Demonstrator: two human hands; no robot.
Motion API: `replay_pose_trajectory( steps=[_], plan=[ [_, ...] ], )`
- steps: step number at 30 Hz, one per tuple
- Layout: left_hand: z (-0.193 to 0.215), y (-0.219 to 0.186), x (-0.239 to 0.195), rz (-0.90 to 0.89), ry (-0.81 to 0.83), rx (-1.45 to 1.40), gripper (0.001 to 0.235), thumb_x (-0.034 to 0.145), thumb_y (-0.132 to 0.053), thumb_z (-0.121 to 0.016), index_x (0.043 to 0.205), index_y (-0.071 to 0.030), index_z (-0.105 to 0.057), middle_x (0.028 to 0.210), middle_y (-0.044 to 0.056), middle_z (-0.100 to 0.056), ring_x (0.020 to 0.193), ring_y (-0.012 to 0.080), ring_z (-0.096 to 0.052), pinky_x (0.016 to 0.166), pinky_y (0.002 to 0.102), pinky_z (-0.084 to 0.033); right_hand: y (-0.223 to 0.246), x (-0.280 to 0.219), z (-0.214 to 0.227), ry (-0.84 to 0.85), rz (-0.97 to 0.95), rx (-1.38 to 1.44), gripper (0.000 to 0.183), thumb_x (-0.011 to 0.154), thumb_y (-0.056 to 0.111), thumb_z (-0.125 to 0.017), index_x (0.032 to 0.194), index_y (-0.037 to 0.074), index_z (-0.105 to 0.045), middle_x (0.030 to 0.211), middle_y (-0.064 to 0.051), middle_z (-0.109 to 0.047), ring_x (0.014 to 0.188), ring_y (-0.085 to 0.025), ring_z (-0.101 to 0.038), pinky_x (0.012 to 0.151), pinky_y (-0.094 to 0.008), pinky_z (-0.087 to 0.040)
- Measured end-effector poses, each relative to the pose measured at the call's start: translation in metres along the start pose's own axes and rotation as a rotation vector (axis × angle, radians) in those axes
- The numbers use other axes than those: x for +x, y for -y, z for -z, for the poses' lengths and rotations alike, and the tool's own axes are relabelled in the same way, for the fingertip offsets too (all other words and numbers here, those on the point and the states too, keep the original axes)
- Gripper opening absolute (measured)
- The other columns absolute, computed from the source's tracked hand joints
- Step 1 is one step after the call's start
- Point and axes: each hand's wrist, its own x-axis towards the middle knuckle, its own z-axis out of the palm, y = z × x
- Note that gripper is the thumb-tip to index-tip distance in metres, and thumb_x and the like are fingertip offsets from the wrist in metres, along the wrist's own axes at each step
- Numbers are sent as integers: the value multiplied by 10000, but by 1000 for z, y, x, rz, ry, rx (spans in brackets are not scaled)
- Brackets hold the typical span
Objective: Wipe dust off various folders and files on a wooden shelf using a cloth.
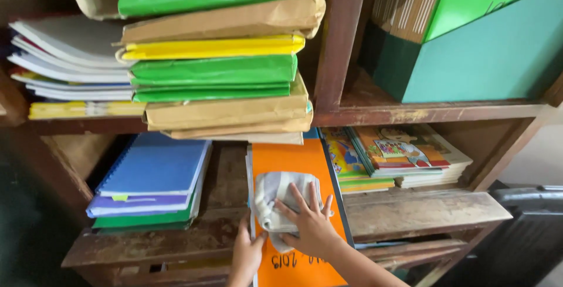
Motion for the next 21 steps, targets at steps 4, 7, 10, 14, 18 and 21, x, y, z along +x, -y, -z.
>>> replay_pose_trajectory(
  steps=[4,7,10,14,18,21],
  plan=[
    [-10,44,22,4,3,-219,715,863,-13,-677,1517,-145,-420,1307,136,-719,1020,236,-753,856,335,-587,-38,45,-26,-29,-38,0,887,732,381,-775,1532,478,-405,1701,25,-43,1519,-494,111,1069,-903,-54],
    [-7,44,26,-18,98,-339,758,853,54,-626,1544,-108,-359,1365,206,-690,1032,262,-787,861,336,-607,-90,88,-45,-451,-142,-70,932,586,609,-905,1434,489,-538,1612,60,-341,1437,-434,-293,1027,-673,-367],
    [-8,50,32,-16,106,-446,779,834,77,-637,1545,-85,-363,1403,239,-676,1037,272,-792,849,325,-603,-134,115,-27,-425,-462,-24,778,659,618,-851,1350,334,-632,1477,55,-467,1130,-365,-490,981,-542,-413],
    [-11,62,41,2,103,-611,783,809,137,-655,1526,-40,-396,1390,275,-667,1124,335,-754,933,413,-604,-137,127,-17,-492,-628,24,628,773,484,-789,1360,334,-624,1421,-42,-497,1082,-359,-505,923,-512,-456],
    [-17,48,45,103,101,-886,726,815,235,-621,1494,42,-453,1385,317,-631,1180,433,-680,975,526,-541,-35,109,-4,-907,178,84,708,557,233,-868,1225,104,-669,1221,-74,-714,964,-293,-673,877,-441,-456],
    [-35,100,70,-25,49,-852,798,750,287,-613,1492,28,-475,1310,293,-689,1128,363,-691,949,427,-525,8,101,-20,-340,162,44,645,713,332,-809,1338,373,-658,1497,61,-484,1378,-391,-350,1067,-632,-353]
  ],
)
